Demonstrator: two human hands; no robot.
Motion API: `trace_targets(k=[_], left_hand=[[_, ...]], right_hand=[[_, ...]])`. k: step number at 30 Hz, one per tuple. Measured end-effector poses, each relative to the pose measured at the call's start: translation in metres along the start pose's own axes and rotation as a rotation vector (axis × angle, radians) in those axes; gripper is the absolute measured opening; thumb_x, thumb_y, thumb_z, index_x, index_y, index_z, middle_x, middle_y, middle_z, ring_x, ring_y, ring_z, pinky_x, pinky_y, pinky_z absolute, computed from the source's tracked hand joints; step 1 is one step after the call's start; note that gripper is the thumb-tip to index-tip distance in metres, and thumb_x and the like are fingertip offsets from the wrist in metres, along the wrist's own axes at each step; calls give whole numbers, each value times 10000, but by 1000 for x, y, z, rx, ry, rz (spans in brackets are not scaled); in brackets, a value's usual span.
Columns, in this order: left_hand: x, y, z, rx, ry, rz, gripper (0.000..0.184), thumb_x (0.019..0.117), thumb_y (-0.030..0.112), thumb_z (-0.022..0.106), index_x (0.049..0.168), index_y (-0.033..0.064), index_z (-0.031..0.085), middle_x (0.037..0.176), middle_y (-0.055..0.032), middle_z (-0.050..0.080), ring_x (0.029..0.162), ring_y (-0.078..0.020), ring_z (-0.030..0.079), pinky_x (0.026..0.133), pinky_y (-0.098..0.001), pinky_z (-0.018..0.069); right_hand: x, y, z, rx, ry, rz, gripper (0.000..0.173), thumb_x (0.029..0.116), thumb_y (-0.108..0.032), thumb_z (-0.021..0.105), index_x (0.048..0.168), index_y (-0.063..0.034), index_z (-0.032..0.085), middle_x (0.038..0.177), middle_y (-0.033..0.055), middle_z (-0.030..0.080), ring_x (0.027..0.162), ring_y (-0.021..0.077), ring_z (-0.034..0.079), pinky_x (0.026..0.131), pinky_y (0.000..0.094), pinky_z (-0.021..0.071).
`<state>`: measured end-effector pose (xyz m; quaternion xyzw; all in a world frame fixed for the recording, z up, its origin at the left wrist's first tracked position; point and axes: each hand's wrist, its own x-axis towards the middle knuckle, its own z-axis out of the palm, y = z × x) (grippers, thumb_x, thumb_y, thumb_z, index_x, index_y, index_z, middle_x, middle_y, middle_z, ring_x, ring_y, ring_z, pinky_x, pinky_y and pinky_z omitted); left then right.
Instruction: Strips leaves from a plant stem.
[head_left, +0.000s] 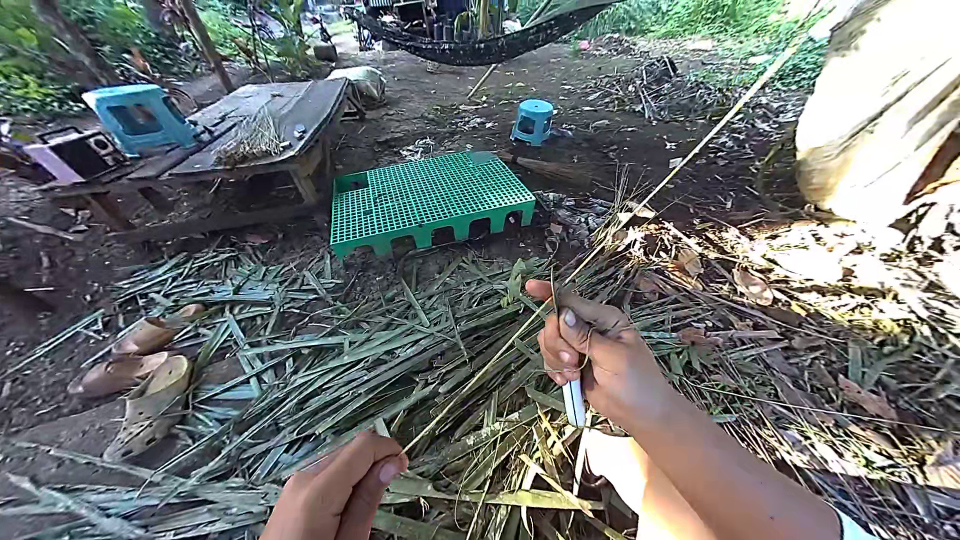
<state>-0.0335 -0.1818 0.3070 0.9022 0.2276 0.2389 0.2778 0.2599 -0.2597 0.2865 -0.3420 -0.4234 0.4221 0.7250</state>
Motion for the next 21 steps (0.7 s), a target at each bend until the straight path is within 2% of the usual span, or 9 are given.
trace_targets(k=[2,5,10,13,15,16,17,19,21], left_hand=[[-3,-1,-3,-20,-23,-11,321,1085,162,467,976,-62,669,731,-95,619,632,-23,523,600,-159,433],[-13,-17,-13,-62,-50,-73,332,1085,171,468,981,-72,669,723,-57,604,624,18,505,593,-143,426],[-28,-44,-36,-39,-67,-149,326,1074,153,473,996,-98,666,735,-55,612,632,28,510,603,-157,438],[-38,-72,-53,8,-27,-200,312,1066,140,470,1010,-105,654,771,-38,614,662,40,517,631,-161,453],[-49,-99,-63,-18,127,-272,266,1054,113,455,1038,-79,638,813,50,600,711,83,524,683,-140,472],[-53,-112,-64,-68,276,-323,227,1052,103,434,1053,-28,620,827,116,585,724,98,531,700,-134,479],[-55,-123,-64,-132,473,-393,204,1057,105,407,1056,43,601,806,169,578,699,102,537,672,-122,475],[-49,-130,-62,-273,874,-550,205,1096,147,368,1084,113,570,778,170,580,628,81,523,567,-106,431],[-37,-122,-58,-391,1078,-636,164,1118,189,375,1122,148,533,815,142,587,614,60,539,543,-115,455]], right_hand=[[2,-3,-3,6,16,-12,363,1055,-96,421,1332,-116,654,619,-91,565,525,-7,535,544,158,495],[11,-20,-20,-46,130,-65,370,1080,-179,362,1317,-175,645,561,-108,509,471,-6,488,503,163,467],[24,-45,-48,-61,335,-130,413,1107,-182,235,1306,-166,596,555,-101,473,448,-4,461,466,148,443],[32,-57,-67,-53,474,-180,378,1107,-177,243,1283,-181,578,571,-111,473,446,-9,455,461,150,438],[36,-66,-85,-6,595,-237,402,1120,-214,212,1320,-193,560,606,-123,462,465,-17,439,469,141,412],[37,-69,-94,24,670,-273,402,1128,-248,219,1321,-202,568,620,-124,470,485,-18,452,488,143,418],[38,-71,-102,56,743,-307,380,1132,-276,242,1300,-210,576,622,-124,473,500,-14,463,504,149,424],[38,-69,-112,94,836,-328,307,1130,-317,306,1211,-212,584,598,-114,462,486,2,464,501,164,440],[34,-58,-103,-8,798,-226,343,1132,-293,271,1252,-211,582,568,-126,432,457,4,430,473,172,417]])
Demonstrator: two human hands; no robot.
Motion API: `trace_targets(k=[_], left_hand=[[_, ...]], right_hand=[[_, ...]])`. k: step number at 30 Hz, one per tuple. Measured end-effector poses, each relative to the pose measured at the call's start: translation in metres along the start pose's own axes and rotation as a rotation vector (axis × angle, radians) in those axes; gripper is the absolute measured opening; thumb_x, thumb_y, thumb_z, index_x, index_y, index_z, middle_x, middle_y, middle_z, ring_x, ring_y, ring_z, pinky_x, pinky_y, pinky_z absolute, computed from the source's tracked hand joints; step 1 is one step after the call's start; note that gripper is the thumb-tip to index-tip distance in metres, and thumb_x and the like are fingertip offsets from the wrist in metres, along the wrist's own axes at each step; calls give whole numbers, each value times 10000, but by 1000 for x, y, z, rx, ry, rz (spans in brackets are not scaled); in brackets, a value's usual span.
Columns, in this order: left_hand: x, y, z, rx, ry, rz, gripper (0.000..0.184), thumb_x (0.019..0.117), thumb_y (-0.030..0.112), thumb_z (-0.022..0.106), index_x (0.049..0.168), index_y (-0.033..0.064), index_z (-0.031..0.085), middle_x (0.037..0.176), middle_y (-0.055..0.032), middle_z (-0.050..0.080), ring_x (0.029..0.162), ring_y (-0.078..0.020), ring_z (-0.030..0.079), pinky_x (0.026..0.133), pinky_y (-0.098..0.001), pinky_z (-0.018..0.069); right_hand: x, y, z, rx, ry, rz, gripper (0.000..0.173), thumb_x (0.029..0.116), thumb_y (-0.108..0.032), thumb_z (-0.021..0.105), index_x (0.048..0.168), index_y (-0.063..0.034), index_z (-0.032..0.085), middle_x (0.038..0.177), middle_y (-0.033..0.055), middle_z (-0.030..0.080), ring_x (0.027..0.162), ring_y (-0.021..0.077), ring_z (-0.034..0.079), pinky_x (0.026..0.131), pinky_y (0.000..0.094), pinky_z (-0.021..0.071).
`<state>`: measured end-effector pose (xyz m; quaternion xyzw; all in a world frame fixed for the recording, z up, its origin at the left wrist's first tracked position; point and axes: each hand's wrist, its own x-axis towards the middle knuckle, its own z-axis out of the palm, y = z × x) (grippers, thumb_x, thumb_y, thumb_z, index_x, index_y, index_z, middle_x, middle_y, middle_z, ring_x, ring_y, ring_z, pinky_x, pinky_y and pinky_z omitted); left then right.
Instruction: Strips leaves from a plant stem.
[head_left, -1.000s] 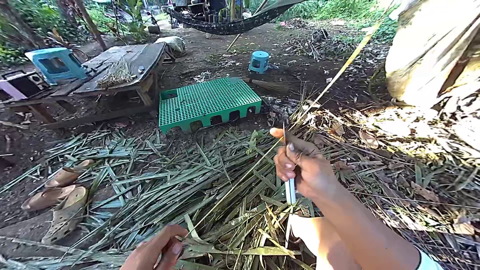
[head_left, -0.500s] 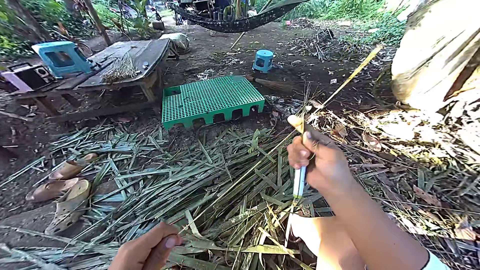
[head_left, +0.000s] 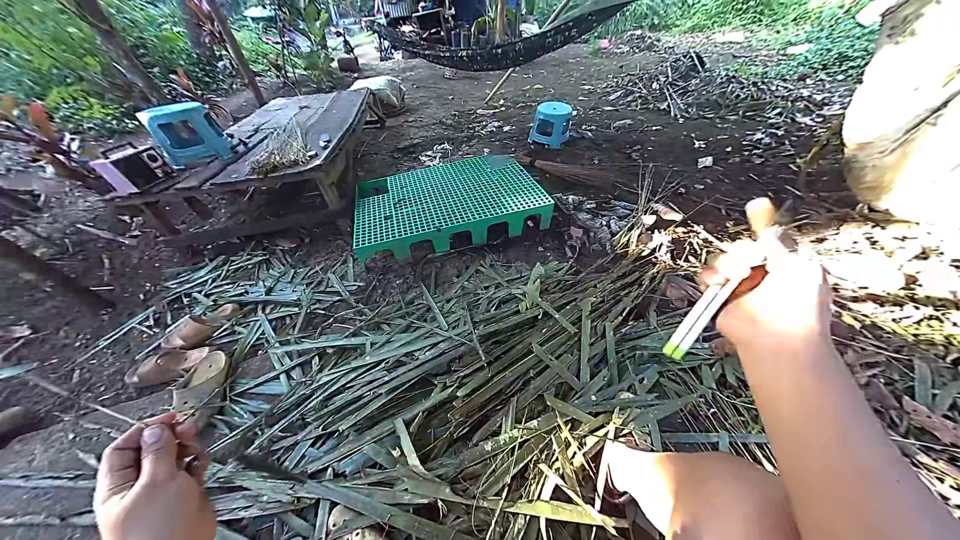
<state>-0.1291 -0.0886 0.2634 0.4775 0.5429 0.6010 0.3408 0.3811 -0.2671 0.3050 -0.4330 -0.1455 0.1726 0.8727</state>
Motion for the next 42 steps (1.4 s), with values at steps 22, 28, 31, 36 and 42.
trace_targets(k=[22,28,31,36,42], left_hand=[[-124,40,91,-344,-797,343,100,936,146,736,1021,194,714,1077,41,750,953,-77,728,834,-230,613],[-133,43,96,-303,-768,203,60,916,124,750,950,122,701,950,9,760,836,-80,734,764,-240,622],[-133,40,95,-343,-778,243,51,926,112,739,927,137,695,1002,-1,766,894,-90,741,798,-246,622],[-137,40,95,-337,-771,295,52,935,137,736,921,158,691,1009,14,766,926,-92,743,816,-250,624],[-148,46,96,-434,-758,140,53,929,165,743,895,167,702,952,21,758,847,-64,730,767,-231,618]], right_hand=[[-169,73,65,30,-1053,770,379,1055,-117,396,1412,-122,521,671,-137,522,562,-23,531,546,143,483],[-173,76,59,-34,-1104,674,354,1046,-108,459,1384,-98,562,709,-146,573,595,-38,548,565,134,485],[-172,72,58,-62,-1105,716,365,1047,-125,461,1396,-95,566,701,-143,577,584,-37,545,556,132,480],[-176,65,59,-49,-1115,749,373,1042,-112,443,1398,-106,553,698,-148,558,576,-39,538,543,128,473],[-185,70,58,-102,-1102,485,366,1044,-95,473,1391,-28,568,777,-155,588,613,-74,513,555,106,452]])
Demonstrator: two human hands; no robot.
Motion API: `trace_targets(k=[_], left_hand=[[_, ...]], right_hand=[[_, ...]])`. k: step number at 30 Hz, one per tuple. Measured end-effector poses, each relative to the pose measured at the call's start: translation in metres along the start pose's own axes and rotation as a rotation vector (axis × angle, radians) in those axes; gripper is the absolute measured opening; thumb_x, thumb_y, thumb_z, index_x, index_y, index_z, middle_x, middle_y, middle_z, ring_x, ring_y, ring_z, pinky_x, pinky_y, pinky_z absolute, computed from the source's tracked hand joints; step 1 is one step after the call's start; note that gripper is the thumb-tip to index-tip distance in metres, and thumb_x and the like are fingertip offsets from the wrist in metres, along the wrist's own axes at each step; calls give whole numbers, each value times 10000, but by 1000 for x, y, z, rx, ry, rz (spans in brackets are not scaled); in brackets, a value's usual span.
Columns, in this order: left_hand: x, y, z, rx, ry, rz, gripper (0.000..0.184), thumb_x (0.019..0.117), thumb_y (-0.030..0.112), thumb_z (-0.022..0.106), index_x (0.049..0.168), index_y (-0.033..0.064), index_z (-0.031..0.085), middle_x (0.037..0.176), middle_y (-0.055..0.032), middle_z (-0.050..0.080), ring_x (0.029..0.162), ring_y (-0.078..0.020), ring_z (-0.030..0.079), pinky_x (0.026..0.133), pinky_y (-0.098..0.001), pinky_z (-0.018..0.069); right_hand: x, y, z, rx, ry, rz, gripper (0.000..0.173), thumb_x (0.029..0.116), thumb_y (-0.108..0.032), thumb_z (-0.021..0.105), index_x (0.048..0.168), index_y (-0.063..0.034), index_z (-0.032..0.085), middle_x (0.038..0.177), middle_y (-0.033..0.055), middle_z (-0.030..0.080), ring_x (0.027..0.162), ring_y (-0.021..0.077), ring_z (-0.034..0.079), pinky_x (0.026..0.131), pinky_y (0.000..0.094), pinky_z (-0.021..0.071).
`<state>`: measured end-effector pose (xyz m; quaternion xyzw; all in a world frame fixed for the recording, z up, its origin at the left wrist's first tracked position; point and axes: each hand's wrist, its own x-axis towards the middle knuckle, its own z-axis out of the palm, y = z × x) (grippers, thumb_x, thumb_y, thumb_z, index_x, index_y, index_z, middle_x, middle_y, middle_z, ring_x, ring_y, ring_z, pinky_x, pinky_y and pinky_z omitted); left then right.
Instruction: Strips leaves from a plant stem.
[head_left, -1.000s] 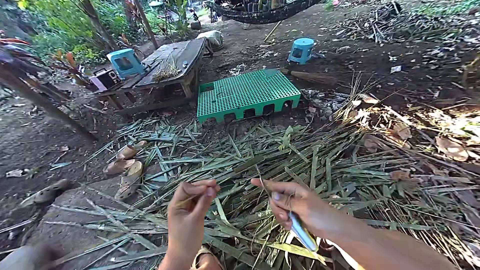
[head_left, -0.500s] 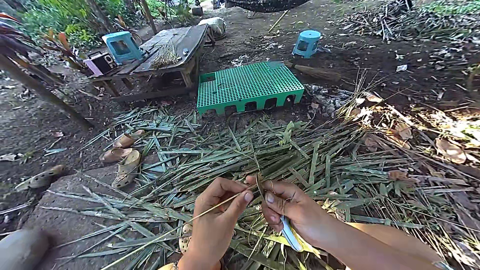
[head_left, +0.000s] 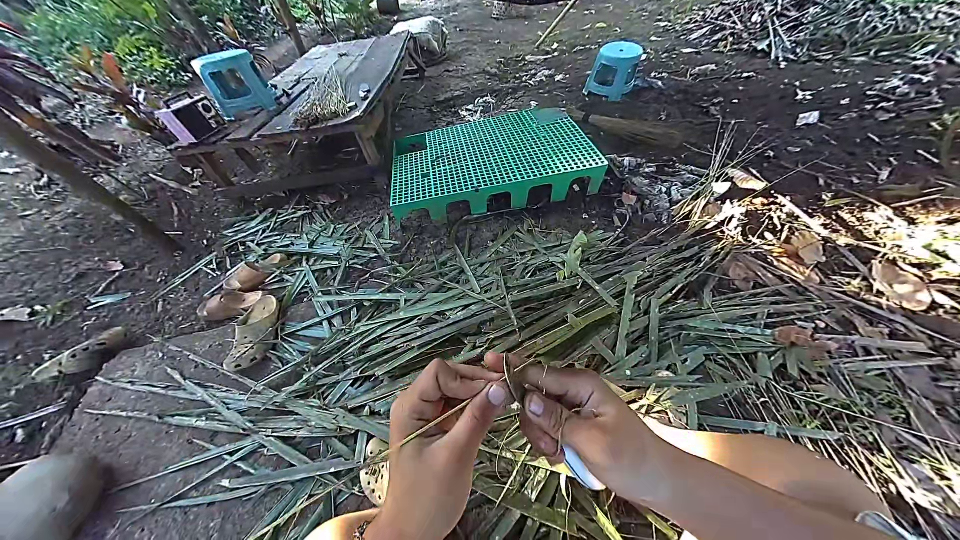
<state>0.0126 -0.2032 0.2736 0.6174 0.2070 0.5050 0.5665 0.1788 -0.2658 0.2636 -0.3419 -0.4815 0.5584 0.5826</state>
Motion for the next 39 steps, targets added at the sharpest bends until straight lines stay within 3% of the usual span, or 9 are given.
trace_targets(k=[3,5,11,15,17,23,32,37,39], left_hand=[[-1,3,2,-72,33,-80,61,919,125,745,877,146,706,936,-11,761,813,-83,737,764,-241,624],[-1,3,1,-80,41,-88,53,923,126,741,883,146,712,938,-20,761,820,-90,739,773,-245,624],[2,9,-13,4,66,78,20,950,195,723,946,182,707,977,-5,761,855,-102,746,784,-248,631],[0,4,-8,81,23,135,48,952,186,722,931,201,682,1004,40,753,865,-67,733,772,-222,623],[-3,1,-3,91,-8,134,56,958,184,714,932,199,667,1021,48,748,867,-55,726,765,-211,615],[-4,8,-10,107,-37,199,23,974,191,695,960,208,691,1041,60,741,906,-62,731,786,-219,623],[-6,12,-16,117,-67,198,22,977,191,693,969,212,695,1042,63,739,920,-61,732,794,-213,622],[5,5,-4,221,-113,221,112,980,227,696,1078,207,648,1044,90,695,948,-38,698,856,-221,610],[8,3,0,203,-106,197,62,966,200,709,961,181,651,988,82,709,902,-21,698,807,-202,605]], right_hand=[[2,1,-8,-21,101,-39,328,1036,-82,468,1319,-29,624,706,-164,563,592,-70,511,555,113,451],[3,-1,-13,12,142,-23,334,1042,-84,467,1334,-32,619,692,-157,564,583,-58,515,550,121,455],[9,-13,-41,29,345,-44,376,1061,-80,355,1342,-87,606,654,-100,553,546,-9,537,546,144,498],[0,-14,-19,27,72,10,431,1057,-117,408,1477,-63,481,693,-153,518,585,-45,511,552,131,461],[-3,-9,-4,97,-21,16,417,1055,-113,421,1459,-49,496,710,-170,522,601,-59,512,555,124,459],[3,-16,-22,169,184,-47,330,1067,-116,412,1316,-100,628,667,-123,567,559,-30,534,538,137,479],[9,-31,-51,147,425,-80,411,1067,-77,323,1321,-121,644,596,-57,540,496,14,531,521,156,500],[5,-22,-38,2,339,-74,383,1056,-70,358,1335,-119,616,644,-103,555,545,-15,532,548,149,493],[3,-16,-28,18,278,-55,357,1054,-67,387,1307,-87,638,658,-123,556,559,-30,529,546,134,480]])
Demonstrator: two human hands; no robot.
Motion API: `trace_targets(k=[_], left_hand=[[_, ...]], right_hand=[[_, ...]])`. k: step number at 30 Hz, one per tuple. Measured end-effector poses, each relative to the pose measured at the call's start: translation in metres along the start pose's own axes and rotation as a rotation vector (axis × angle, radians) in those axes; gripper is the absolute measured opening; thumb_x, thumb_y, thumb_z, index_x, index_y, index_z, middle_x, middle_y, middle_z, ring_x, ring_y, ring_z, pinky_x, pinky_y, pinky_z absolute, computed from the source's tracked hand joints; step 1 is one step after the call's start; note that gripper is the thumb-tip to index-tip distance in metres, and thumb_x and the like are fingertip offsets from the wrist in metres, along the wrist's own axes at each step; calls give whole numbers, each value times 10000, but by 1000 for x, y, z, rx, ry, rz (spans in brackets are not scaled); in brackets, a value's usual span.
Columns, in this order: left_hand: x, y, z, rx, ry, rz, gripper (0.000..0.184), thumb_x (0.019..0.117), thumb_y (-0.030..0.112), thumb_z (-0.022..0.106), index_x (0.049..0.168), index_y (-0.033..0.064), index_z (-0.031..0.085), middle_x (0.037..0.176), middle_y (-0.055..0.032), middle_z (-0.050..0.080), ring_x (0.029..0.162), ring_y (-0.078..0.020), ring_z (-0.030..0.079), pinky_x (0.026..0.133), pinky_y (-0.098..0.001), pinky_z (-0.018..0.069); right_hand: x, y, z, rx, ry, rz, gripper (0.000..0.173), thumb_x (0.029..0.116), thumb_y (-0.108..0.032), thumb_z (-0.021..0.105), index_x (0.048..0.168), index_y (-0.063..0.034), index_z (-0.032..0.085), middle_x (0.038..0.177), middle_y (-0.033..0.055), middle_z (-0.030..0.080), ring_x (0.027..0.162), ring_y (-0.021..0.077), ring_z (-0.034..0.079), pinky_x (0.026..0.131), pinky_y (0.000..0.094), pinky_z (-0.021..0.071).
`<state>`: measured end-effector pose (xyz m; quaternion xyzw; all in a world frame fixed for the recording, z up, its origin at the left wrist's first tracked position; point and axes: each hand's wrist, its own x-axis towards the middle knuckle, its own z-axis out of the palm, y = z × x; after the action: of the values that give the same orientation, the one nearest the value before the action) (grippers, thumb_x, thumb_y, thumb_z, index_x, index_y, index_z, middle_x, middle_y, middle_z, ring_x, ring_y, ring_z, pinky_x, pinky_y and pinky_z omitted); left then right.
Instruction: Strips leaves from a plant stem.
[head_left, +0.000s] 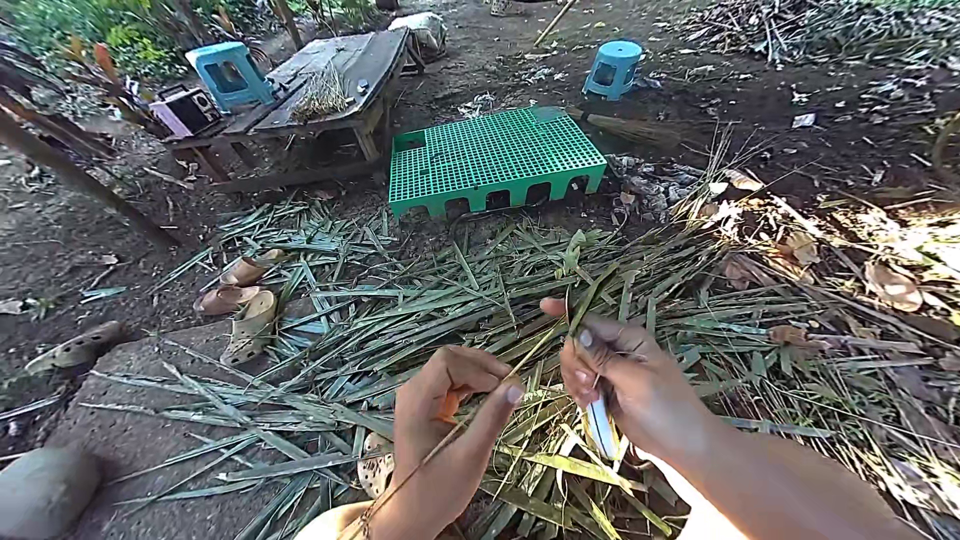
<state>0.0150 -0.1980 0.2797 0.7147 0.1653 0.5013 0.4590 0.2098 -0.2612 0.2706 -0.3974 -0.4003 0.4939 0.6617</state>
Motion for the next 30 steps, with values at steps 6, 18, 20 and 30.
trace_targets(k=[6,18,20,30], left_hand=[[-3,4,-8,-30,86,36,72,951,183,729,900,201,682,937,81,732,837,-35,714,754,-203,614],[-10,-1,-15,355,-26,413,194,966,102,702,881,103,527,965,10,666,959,-64,693,847,-213,600],[-10,0,-16,371,-40,461,210,962,82,698,872,100,510,949,-1,650,951,-79,693,850,-228,606],[-16,14,-30,438,-47,480,220,970,94,696,857,101,508,950,5,645,954,-73,693,830,-212,608]], right_hand=[[20,-11,-30,30,238,-78,396,1081,-124,327,1319,-149,643,638,-78,577,523,1,546,521,166,507],[-7,-1,7,128,-486,144,400,1068,-193,488,1456,-101,522,738,-168,556,621,-64,526,575,111,461],[-6,-1,10,140,-472,126,374,1063,-151,473,1420,-78,559,733,-169,556,620,-68,515,570,107,446],[22,-25,-38,85,144,12,409,1103,-174,279,1386,-196,572,570,-82,480,468,10,496,493,163,487]])
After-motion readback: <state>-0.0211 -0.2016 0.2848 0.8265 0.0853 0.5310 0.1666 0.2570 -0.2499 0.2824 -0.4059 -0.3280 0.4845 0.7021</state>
